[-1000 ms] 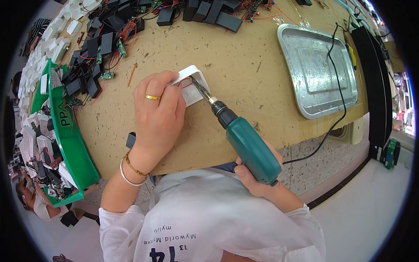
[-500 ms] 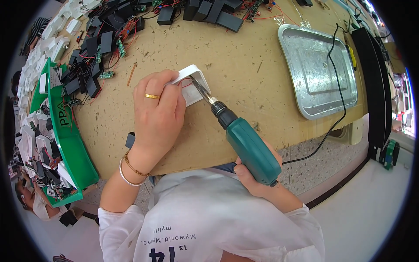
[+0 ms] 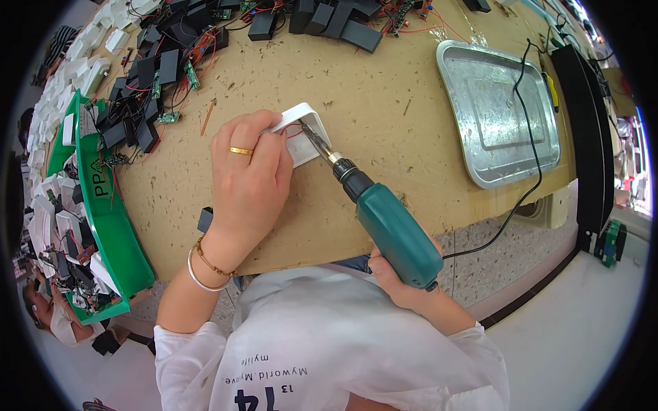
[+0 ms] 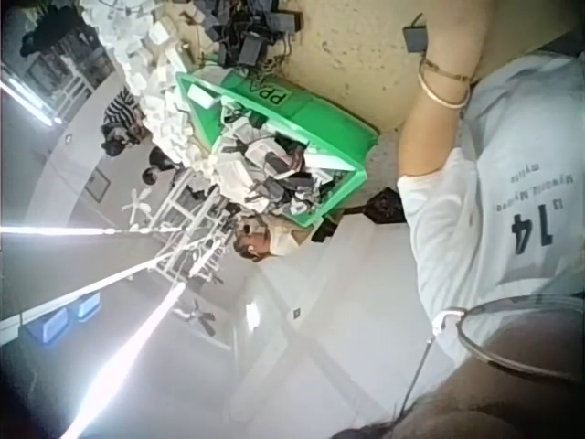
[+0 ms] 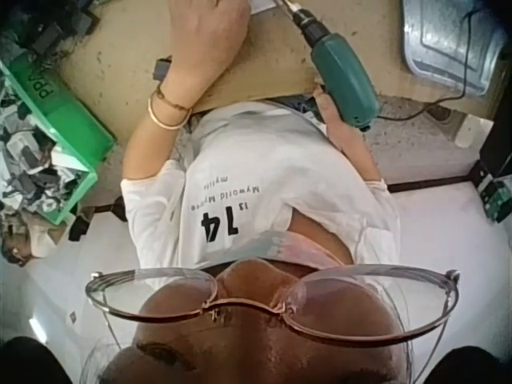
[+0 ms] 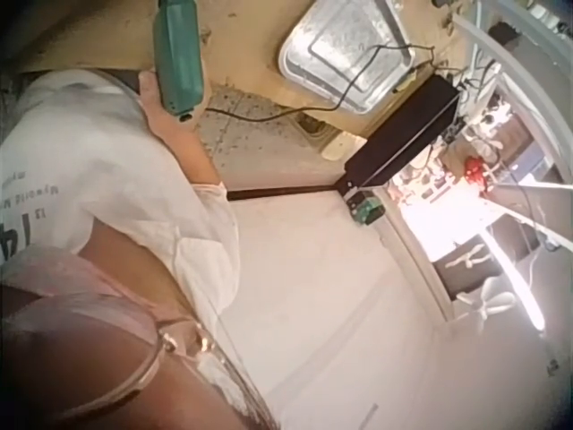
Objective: Using a soldering iron to heat-seal or fuse plastic casings for electronic components.
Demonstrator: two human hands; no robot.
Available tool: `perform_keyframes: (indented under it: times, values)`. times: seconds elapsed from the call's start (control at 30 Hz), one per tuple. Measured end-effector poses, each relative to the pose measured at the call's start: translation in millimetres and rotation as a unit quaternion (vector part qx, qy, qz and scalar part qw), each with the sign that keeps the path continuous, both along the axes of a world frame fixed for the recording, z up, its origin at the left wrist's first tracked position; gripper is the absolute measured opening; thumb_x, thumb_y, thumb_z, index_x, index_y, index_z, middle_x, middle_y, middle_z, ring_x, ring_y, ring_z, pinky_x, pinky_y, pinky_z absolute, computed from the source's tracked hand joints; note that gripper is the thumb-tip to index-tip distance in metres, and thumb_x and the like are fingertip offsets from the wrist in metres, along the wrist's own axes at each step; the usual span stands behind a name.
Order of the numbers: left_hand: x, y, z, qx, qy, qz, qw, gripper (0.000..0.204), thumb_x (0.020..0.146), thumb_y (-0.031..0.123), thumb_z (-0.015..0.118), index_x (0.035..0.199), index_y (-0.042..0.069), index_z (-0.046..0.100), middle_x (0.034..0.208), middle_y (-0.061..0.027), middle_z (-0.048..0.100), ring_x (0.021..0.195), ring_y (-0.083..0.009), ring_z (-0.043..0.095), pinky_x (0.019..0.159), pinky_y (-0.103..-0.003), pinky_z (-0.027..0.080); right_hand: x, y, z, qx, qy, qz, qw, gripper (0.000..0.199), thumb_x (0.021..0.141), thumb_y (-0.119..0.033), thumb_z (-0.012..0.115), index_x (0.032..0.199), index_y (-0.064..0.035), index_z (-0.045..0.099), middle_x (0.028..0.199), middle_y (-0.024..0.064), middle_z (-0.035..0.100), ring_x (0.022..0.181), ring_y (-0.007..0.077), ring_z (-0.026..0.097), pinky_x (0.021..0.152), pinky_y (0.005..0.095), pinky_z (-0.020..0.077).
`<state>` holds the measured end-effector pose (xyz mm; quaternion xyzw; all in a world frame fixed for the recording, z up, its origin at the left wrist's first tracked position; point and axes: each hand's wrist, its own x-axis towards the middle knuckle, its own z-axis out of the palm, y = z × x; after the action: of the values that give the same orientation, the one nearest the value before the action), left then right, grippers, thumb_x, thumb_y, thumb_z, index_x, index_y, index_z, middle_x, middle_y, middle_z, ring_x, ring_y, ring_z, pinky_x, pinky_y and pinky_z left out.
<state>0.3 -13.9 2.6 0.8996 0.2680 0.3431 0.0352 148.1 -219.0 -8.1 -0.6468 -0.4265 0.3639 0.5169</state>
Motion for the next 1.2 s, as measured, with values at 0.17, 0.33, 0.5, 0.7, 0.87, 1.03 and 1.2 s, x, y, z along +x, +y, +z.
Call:
perform_keyframes:
  times: [0.17,0.33,0.5,0.7,0.87,1.03,1.2]
  values:
    - [0,0,-1,0.001,0.003,0.001,1.0,0.014,0.07,0.003,0.059,0.082,-0.002,0.054,0.103,-0.0106,0.053,0.093,-0.027,0.052,0.078,-0.039,0.042,4,0,4,-0.067,-0.007,0.059,0.996,0.042,0.089,-0.036,0.059,0.112,-0.001,0.053,0.099,0.0061,0.055,0.08,0.012,0.054,0.073,0.0286,0.0441]
    - [1,-1,2,-0.014,0.001,0.011,1.0,0.016,0.069,-0.004,0.063,0.08,0.002,0.054,0.102,-0.0085,0.055,0.093,-0.0285,0.052,0.08,-0.038,0.043,0,2,-1,-0.016,-0.035,0.0,0.999,0.023,0.077,-0.013,0.07,0.094,-0.0001,0.06,0.073,0.0042,0.061,0.065,0.014,0.059,0.06,0.0273,0.0477]
    - [0,0,1,-0.015,-0.002,0.01,1.0,0.016,0.068,-0.004,0.063,0.08,0.002,0.054,0.101,-0.0087,0.055,0.093,-0.0284,0.052,0.08,-0.038,0.043,1,4,1,-0.005,0.031,-0.006,0.999,0.035,0.079,-0.02,0.07,0.103,0.0032,0.057,0.075,0.0045,0.061,0.066,0.0137,0.058,0.061,0.027,0.0472]
    - [0,0,2,-0.014,0.0,0.01,1.0,0.016,0.068,-0.005,0.063,0.08,0.002,0.054,0.101,-0.0086,0.055,0.093,-0.0283,0.052,0.08,-0.038,0.043,9,-11,-8,0.046,-0.019,0.042,0.998,0.05,0.083,-0.032,0.065,0.112,0.006,0.051,0.079,0.0054,0.059,0.068,0.0152,0.056,0.063,0.0276,0.0459]
    - [0,0,-2,0.004,-0.002,0.001,1.0,0.015,0.068,0.002,0.059,0.081,-0.001,0.052,0.103,-0.0108,0.053,0.092,-0.0276,0.052,0.078,-0.039,0.042,3,-12,-1,-0.005,0.053,0.016,0.998,0.065,0.082,-0.055,0.057,0.116,0.0001,0.053,0.102,0.0068,0.053,0.075,0.0114,0.052,0.076,0.0281,0.041]
    - [0,1,-1,0.002,0.0,0.004,1.0,0.016,0.067,0.002,0.061,0.08,0.0,0.053,0.104,-0.0115,0.053,0.092,-0.0284,0.052,0.079,-0.039,0.042,7,-10,-5,0.067,0.08,0.045,0.994,0.058,0.088,-0.041,0.058,0.122,0.0048,0.047,0.097,0.0077,0.056,0.082,0.014,0.053,0.076,0.0297,0.0429]
    - [-2,0,10,0.001,-0.003,0.03,1.0,0.026,0.068,0.011,0.07,0.084,0.001,0.052,0.108,-0.0123,0.053,0.096,-0.0297,0.052,0.081,-0.039,0.042,7,-7,-4,0.04,0.066,0.026,0.997,0.062,0.082,-0.055,0.057,0.114,-0.0014,0.053,0.105,0.0088,0.052,0.075,0.0112,0.051,0.077,0.0301,0.0418]
